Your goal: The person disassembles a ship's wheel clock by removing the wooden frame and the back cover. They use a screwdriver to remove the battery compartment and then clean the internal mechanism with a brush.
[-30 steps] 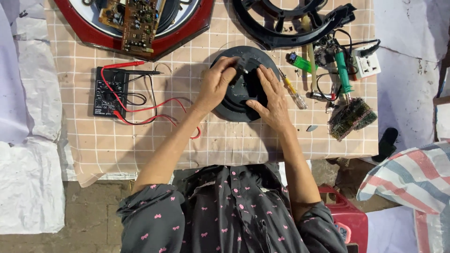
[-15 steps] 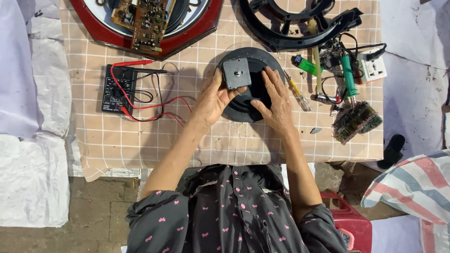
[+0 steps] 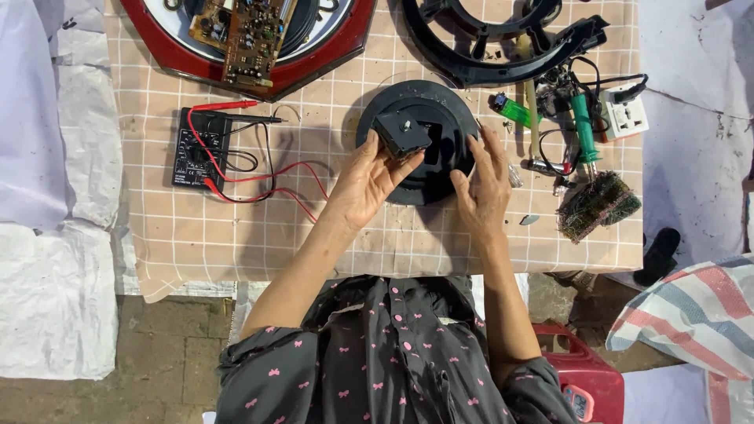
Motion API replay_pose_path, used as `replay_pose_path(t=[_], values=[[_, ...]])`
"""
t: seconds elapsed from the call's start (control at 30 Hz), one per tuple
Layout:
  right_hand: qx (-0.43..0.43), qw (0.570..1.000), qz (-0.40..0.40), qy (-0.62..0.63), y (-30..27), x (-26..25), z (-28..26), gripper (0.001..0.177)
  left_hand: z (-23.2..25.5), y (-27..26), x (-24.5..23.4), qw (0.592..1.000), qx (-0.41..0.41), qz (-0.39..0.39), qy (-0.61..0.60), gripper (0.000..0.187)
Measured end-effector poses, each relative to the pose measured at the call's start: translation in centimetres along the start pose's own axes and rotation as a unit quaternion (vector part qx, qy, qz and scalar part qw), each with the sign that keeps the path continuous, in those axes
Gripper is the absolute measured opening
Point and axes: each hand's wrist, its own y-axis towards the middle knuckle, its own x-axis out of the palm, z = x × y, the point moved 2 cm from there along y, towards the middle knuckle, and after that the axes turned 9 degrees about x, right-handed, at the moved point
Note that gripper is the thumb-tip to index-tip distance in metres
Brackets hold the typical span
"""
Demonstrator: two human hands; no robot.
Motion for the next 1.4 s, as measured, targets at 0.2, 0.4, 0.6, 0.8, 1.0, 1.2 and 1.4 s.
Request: replay_pose_path(t=[0.2,0.4,0.6,0.8,1.0,1.2,1.4], values=[[-0.017,0.998,0.05,0.017,-1.4,-1.1,0.8,0.039,0.1,-0.2,0.4,0.999,-0.015,0.031,-0.014,0.034],[-0.014,0.991,0.135,-0.012,-2.0,-1.9,0.5,0.03,0.7,-0.2,-0.1,0.998,-0.006,0.067,-0.017,0.038],[-0.025,0.987,0.154,-0.019,-1.9,-1.6,0.7,0.024,1.2,-0.3,-0.5,0.999,0.015,0.029,-0.009,0.038],[-0.034,0.984,0.168,-0.038,-2.7,-1.5,2.4,0.023,0.8,-0.9,-1.5,0.999,0.012,-0.02,0.046,0.041],[-0.022,0.983,0.183,-0.023,-2.6,-1.6,0.5,0.021,0.6,-1.1,-1.2,0.997,0.012,-0.043,0.062,0.043],[-0.051,0.98,0.189,-0.036,-2.6,-1.6,0.2,0.022,1.5,-1.2,-1.1,0.988,0.099,-0.06,0.107,0.033],[0.045,0.983,0.068,0.165,-2.4,-0.3,-2.7,0.025,1.9,-2.4,-1.1,0.828,0.299,-0.121,0.458,0.042]])
